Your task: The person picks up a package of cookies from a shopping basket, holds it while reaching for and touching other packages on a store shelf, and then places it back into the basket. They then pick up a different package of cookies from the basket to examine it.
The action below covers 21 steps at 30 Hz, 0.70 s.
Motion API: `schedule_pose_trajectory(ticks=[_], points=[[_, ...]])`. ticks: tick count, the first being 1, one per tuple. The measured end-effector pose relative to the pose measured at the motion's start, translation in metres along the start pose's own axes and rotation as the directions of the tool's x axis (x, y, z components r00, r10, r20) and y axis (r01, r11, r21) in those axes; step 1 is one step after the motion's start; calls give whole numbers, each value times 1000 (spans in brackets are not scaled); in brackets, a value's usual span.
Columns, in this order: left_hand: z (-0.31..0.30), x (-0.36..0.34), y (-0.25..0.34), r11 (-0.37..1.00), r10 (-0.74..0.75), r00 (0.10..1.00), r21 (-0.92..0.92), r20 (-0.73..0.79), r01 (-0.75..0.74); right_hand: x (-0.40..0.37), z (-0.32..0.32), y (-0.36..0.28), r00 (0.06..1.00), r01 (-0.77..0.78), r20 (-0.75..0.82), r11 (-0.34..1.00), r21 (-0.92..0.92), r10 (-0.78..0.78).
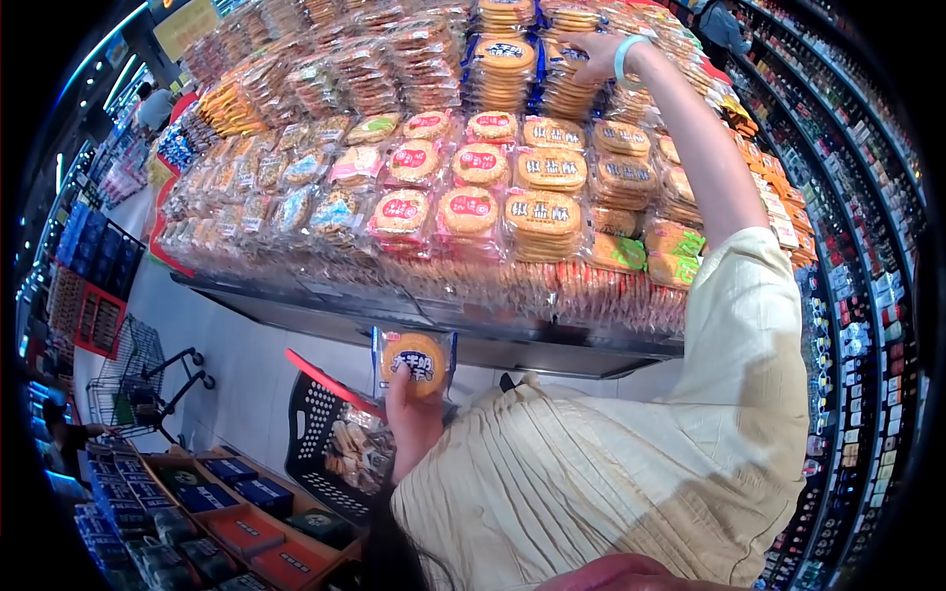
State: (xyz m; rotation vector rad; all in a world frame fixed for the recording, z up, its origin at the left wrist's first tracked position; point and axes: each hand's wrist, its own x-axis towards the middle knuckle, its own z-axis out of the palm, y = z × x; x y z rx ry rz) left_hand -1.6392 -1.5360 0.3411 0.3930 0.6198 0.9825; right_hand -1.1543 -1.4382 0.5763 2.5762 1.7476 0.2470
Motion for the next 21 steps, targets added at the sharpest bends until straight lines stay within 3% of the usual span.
schedule_pose_trajectory(ticks=[3, 5, 8, 9, 10, 11, 12, 14, 15, 16, 17, 18, 19, 21], points=[[1, 1, 0, 1000, 16, 1000, 1, -15, -16, -6, -4, -2, 999, 28, 18, 999, -19, -28], [4, 1, 2, 999, 9, 1000, 39, -15, -8, -8, 0, -4, 1000, 19, 8, 984, -176, -18], [-1, 1, 3, 1000, -9, 999, -1, 34, 9, -8, -4, -2, 995, 95, 1, 991, -91, -95], [-2, 1, 2, 999, 5, 996, -43, 90, -1, 22, 30, 38, 965, 158, -197, 983, -91, -174], [-2, 2, 2, 996, 24, 990, -84, 138, -13, 25, 34, 45, 923, 307, -227, 950, -51, -310], [2, 2, 3, 993, 63, 985, -111, 164, -45, 22, 20, 35, 864, 445, -261, 896, -3, -430], [7, 1, 4, 988, 102, 976, -131, 192, -78, -44, -18, -37, 911, 374, -247, 915, 150, -331], [8, 5, 4, 979, 116, 950, -194, 289, -60, -82, -29, -91, 861, 489, -290, 836, 250, -417], [10, 5, 5, 976, 113, 943, -215, 313, -46, -91, -19, -110, 713, 686, -405, 690, 232, -573], [12, 4, 6, 972, 108, 932, -234, 346, -25, -122, -31, -142, 787, 610, -305, 751, 254, -536], [16, 3, 8, 976, 98, 931, -216, 351, -21, -105, -2, -131, 620, 776, -314, 621, 110, -719], [17, 3, 9, 976, 103, 933, -217, 345, -28, -126, -1, -157, 533, 833, -327, 551, 41, -781], [18, 3, 9, 975, 107, 923, -221, 369, -25, -141, 8, -174, 530, 841, -333, 534, 87, -780], [22, 2, 11, 972, 124, 907, -234, 402, -28, -167, 16, -209, 419, 905, -384, 411, 108, -823]])
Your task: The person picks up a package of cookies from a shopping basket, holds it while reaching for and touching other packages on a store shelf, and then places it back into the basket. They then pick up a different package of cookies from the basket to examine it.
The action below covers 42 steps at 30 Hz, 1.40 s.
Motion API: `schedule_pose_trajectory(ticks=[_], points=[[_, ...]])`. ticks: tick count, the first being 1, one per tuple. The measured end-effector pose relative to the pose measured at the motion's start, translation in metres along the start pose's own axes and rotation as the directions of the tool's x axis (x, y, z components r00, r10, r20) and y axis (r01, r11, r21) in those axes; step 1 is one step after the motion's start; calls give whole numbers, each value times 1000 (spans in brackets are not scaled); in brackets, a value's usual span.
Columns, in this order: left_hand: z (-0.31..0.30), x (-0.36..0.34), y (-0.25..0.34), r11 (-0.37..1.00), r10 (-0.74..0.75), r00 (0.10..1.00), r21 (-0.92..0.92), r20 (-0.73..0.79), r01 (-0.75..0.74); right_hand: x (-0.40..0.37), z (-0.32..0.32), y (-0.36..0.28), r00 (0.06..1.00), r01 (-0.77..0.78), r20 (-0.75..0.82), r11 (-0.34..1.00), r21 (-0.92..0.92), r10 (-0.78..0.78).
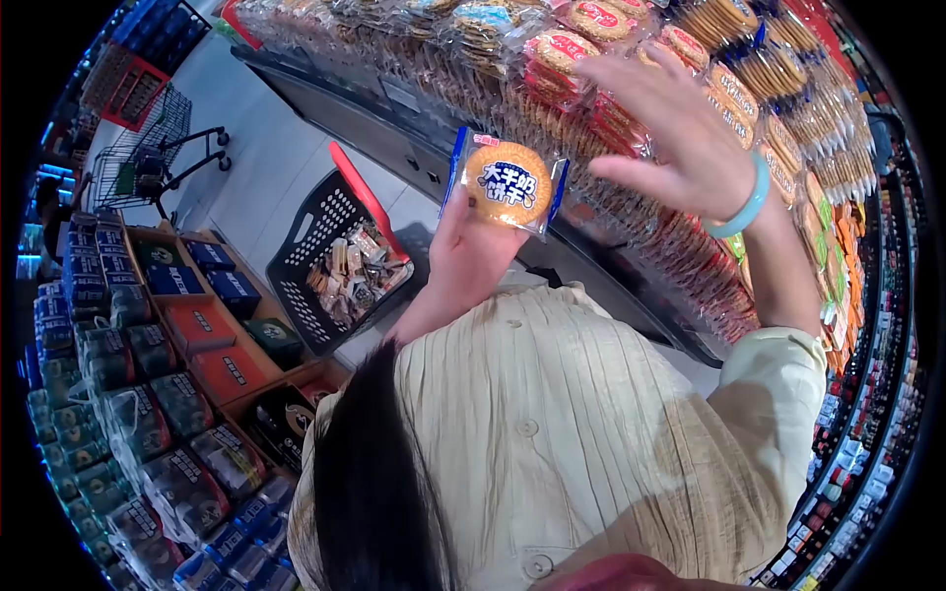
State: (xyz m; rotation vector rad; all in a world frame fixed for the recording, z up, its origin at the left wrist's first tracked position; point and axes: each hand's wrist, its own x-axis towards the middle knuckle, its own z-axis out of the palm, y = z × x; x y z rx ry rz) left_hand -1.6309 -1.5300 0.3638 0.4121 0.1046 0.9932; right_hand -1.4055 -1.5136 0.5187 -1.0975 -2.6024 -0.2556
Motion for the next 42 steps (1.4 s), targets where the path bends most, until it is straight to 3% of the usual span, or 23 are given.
schedule_pose_trajectory(ticks=[7, 12, 17, 21, 23, 25, 28, 33, 35, 39, 42], points=[[6, -9, 4, 994, 61, 998, 91, -28, -58, 18, 55, -51, 998, -23, 68, 960, 279, 4], [-6, -17, 10, 996, -4, 1000, 88, -23, 6, 23, 79, -68, 993, -111, 72, 952, 285, 95], [-6, -23, 16, 992, 21, 997, 127, -74, -12, 24, 89, -75, 992, -129, 40, 919, 373, 123], [-9, -24, 22, 979, -26, 1000, 200, 9, 24, 22, 94, -74, 986, -165, 82, 896, 411, 144], [-2, -27, 27, 978, -74, 997, 195, -17, 76, 19, 91, -73, 985, -170, 80, 897, 408, 151], [-3, -28, 29, 932, -120, 978, 320, -172, 171, 16, 89, -72, 987, -159, 99, 884, 439, 128], [-4, -27, 26, 926, -120, 982, 340, -146, 163, 12, 90, -71, 985, -171, 96, 874, 454, 142], [-21, -24, 18, 919, -56, 991, 381, -122, 99, 9, 68, -57, 994, -102, 87, 891, 443, 70], [-36, -17, 21, 940, -233, 952, 297, 198, 169, 9, 44, -43, 991, -93, 128, 892, 442, 39], [-19, -16, 21, 921, -209, 967, 363, 149, 143, 0, -3, 10, 971, -157, -143, 962, 223, 192], [-30, -15, 19, 844, -169, 984, 523, 51, 118, -8, -46, 74, 924, -325, -194, 944, 58, 330]])
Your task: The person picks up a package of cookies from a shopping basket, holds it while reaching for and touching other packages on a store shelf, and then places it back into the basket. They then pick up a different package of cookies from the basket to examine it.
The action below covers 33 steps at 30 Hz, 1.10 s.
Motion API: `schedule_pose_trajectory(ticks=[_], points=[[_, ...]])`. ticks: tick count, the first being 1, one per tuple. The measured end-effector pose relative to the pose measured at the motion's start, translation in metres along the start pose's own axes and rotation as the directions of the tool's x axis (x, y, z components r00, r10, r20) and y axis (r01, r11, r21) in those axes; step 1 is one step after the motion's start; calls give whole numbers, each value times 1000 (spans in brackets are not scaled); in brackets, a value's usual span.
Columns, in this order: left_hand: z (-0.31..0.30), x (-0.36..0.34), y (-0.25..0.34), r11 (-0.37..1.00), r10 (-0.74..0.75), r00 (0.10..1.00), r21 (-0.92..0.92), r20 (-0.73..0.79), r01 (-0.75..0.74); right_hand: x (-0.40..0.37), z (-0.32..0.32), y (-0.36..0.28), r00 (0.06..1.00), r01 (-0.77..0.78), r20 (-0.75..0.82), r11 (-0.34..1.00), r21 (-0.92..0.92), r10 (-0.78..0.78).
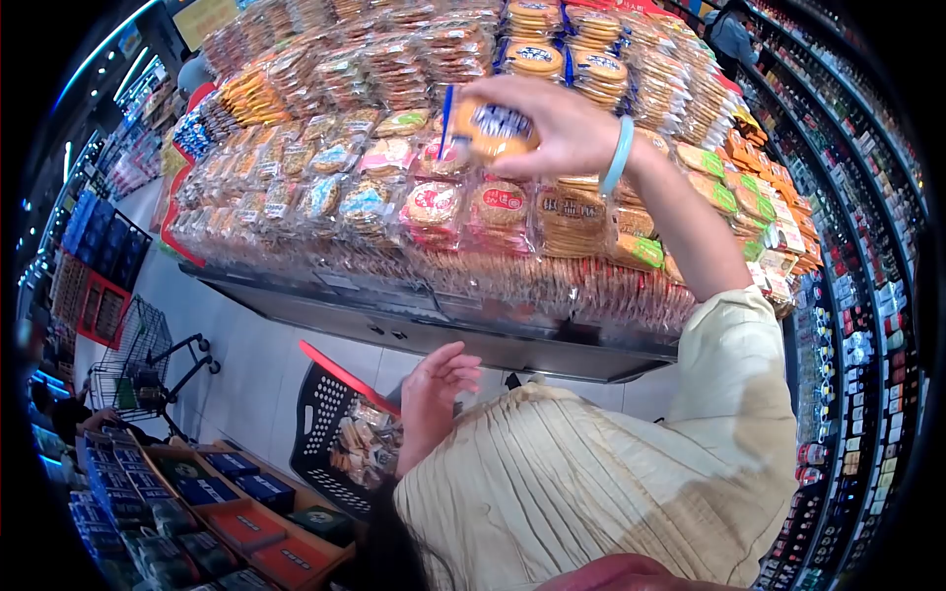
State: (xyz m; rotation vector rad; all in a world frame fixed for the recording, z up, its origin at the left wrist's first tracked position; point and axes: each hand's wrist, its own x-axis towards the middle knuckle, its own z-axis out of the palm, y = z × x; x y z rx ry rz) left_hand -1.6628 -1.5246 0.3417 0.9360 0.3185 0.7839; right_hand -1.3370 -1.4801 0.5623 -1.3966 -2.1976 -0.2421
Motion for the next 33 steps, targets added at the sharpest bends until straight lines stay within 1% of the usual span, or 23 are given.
schedule_pose_trajectory(ticks=[1, 3, 5, 6, 8, 13, 15, 16, 18, 20, 25, 27, 28, 30, 33], points=[[0, 1, 0, 1000, -13, 1000, -5, -17, 13, 6, -10, 23, 998, -49, -47, 996, -76, 46], [2, 2, 0, 1000, -21, 999, -10, -37, 20, 17, -25, 68, 977, -212, -38, 976, -44, 211], [7, 3, 3, 999, -23, 998, -25, -64, 22, 25, -32, 101, 939, -343, -48, 931, -122, 339], [7, 3, 2, 1000, -17, 998, -22, -66, 16, 27, -34, 112, 941, -337, -51, 934, -120, 333], [5, 3, 0, 998, -35, 994, -53, -101, 30, 32, -33, 129, 919, -392, -103, 904, -170, 380], [6, 3, -4, 998, -36, 990, -62, -138, 28, 43, -24, 166, 927, -373, -57, 901, -222, 370], [8, 3, -4, 996, -35, 988, -83, -151, 23, 45, -20, 173, 911, -393, 30, 886, -248, 412], [10, 3, -4, 996, -36, 986, -83, -161, 23, 46, -19, 173, 912, -389, 33, 888, -247, 409], [11, 3, -5, 996, -38, 984, -84, -175, 24, 48, -17, 174, 887, -422, 93, 874, -240, 453], [11, 2, -6, 999, -44, 976, -26, -212, 39, 46, -9, 189, 900, -395, 85, 882, -257, 428], [13, 2, -7, 998, -57, 969, -36, -242, 50, 40, -11, 191, 922, -345, 69, 890, -299, 381], [13, 1, -9, 997, -72, 966, -42, -247, 64, 36, -10, 187, 933, -319, 31, 866, -385, 357], [12, 1, -10, 996, -73, 970, -64, -231, 60, 34, -10, 184, 931, -324, 31, 864, -386, 363], [12, 2, -11, 995, -77, 974, -84, -212, 60, 32, -9, 175, 928, -314, 15, 804, -505, 371], [13, 3, -12, 995, -84, 974, -73, -210, 70, 31, -7, 174, 922, -326, 8, 789, -521, 387]])
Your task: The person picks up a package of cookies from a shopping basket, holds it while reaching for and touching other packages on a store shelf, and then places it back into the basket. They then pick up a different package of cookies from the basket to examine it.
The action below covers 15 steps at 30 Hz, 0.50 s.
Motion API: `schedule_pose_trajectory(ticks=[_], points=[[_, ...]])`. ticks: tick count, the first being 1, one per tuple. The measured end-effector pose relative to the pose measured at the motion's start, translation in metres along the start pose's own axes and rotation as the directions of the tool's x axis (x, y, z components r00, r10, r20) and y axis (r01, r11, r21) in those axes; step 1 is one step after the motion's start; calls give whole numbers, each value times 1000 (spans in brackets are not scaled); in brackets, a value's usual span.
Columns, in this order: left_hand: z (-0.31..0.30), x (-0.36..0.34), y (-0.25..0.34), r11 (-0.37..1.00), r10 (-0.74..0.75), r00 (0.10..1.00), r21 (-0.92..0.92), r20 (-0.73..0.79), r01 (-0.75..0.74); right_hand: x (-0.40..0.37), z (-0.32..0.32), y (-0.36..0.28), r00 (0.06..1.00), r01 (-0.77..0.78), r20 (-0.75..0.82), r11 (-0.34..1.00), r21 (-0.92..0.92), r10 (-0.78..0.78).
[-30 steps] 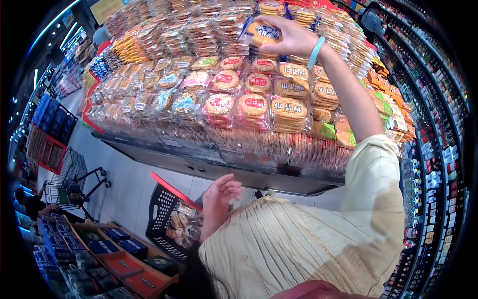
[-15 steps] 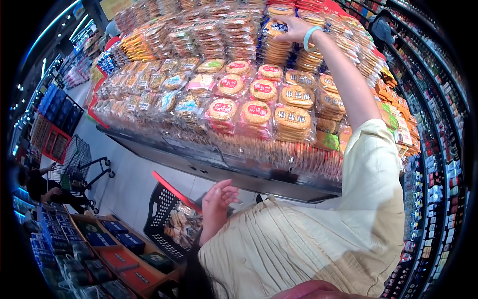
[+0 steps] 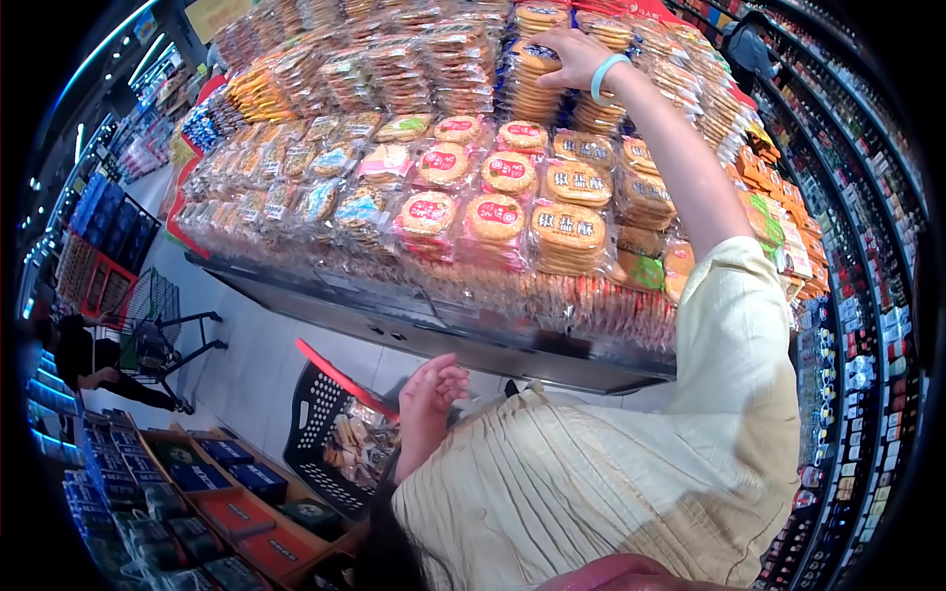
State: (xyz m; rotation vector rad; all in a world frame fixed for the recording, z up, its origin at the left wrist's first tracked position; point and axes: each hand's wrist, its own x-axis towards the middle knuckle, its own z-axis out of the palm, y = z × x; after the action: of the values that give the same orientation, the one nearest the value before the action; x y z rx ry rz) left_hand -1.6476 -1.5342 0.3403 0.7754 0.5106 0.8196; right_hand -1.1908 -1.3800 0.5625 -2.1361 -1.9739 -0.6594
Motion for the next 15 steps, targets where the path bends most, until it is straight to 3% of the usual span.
schedule_pose_trajectory(ticks=[6, 10, 12, 14, 15], points=[[0, 0, -1, 1000, -11, 1000, 6, -21, 11, -4, -1, -3, 1000, -20, -10, 1000, 8, 20], [-2, -1, 1, 999, -24, 997, 31, -68, 26, 2, 12, 10, 996, 71, -63, 997, 3, -71], [0, -3, 3, 995, -50, 992, 76, -119, 59, 8, 16, 19, 989, 132, -72, 989, 71, -127], [1, -5, 5, 993, -53, 988, 98, -148, 68, -1, -3, 0, 995, 91, -56, 994, 62, -88], [-1, -6, 4, 992, -35, 986, 116, -161, 54, 18, 24, 32, 993, 109, 15, 978, 179, -114]])
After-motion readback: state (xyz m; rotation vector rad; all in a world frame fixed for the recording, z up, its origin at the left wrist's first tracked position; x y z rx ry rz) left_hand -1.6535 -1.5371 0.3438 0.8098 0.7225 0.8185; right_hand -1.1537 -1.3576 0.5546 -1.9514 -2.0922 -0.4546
